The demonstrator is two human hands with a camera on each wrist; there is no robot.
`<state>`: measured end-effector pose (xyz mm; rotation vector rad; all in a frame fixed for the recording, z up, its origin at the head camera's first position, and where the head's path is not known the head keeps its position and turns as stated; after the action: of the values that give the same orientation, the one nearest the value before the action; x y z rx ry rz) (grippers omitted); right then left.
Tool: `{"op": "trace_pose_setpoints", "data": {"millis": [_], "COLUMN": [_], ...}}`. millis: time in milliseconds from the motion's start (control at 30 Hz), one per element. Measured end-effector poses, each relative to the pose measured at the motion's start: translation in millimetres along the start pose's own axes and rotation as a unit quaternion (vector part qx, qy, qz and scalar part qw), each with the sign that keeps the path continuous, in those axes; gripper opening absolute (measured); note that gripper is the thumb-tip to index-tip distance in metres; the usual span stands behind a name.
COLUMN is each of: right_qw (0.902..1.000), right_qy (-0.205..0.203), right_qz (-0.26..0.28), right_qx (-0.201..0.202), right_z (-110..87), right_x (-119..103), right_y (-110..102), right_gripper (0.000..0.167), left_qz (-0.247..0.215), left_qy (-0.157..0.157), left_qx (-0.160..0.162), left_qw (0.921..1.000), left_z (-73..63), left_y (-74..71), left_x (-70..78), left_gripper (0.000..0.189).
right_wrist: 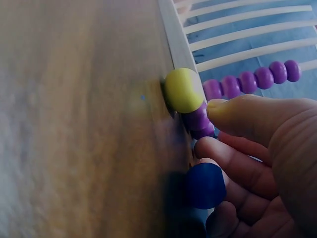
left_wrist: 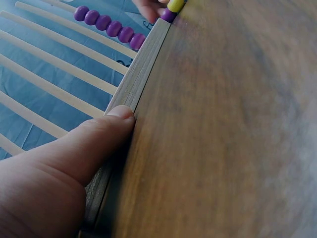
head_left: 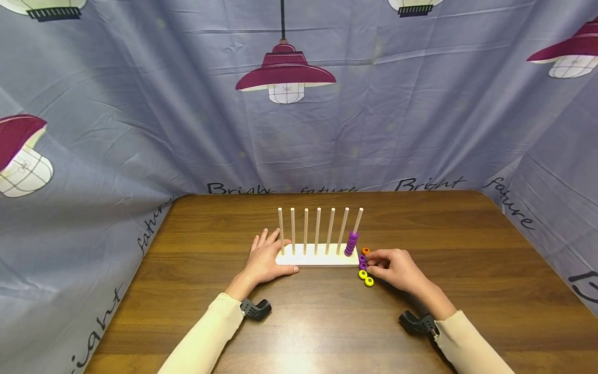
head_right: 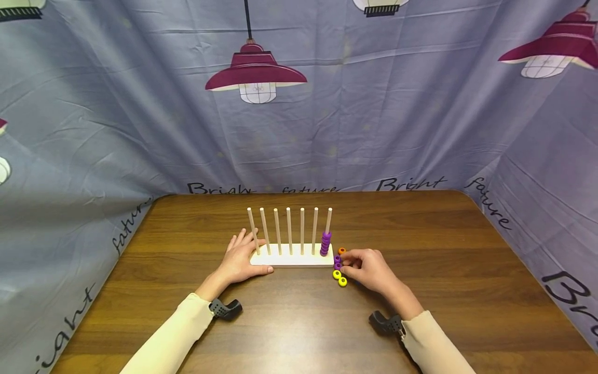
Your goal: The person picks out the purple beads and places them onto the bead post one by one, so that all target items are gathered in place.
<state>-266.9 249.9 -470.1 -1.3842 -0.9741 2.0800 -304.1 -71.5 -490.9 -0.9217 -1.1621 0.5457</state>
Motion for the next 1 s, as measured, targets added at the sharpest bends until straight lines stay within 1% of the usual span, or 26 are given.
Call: {"op": "trace_pose_setpoints", "data": {"millis": [233, 467, 833, 1000], "right_qw": [1.0, 0.9998, 0.9992, 0.9976], "right_qy": [0.002, -0.006, -0.031, -0.054], "right_qz": [-0.007, -0.017, -0.022, -0.034], "right_qx": [0.004, 0.008, 0.016, 0.025], "right_z": [0.6, -0.4, -0.6, -0.4], "right_x": [0.2, -0.4, -4.5, -7.2], "right_y": [2.1, 3.5, 9.1, 12.1], "right_gripper": [0.013, 0.014, 0.018, 0.02], "left_qz": [0.0, -0.002, -0.002, -0.006], "left_qy": [0.003, 0.004, 0.005, 0.004], "left_qx": [0.001, 0.001, 0.002, 0.0], "left_qw": [1.0, 1.0, 1.0, 1.0], "left_z": [0.0, -0.4, -0.9, -1.4], "left_y": [-0.7, -1.0, -1.6, -1.7], "left_x": [-0.5, -0.2, 0.8, 1.4], "left_gripper": [0.074, 0.074, 0.074, 0.074]}}
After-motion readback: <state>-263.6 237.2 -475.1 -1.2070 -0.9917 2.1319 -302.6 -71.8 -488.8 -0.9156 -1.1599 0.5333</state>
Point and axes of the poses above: each hand's wrist, its own z-axis towards the middle knuckle, its own y-axis out of the palm, x = y × z, the point moved 6 cm from there along z, towards the middle knuckle, and after that the axes turned 2 degrees about x, right-handed, at the moved point
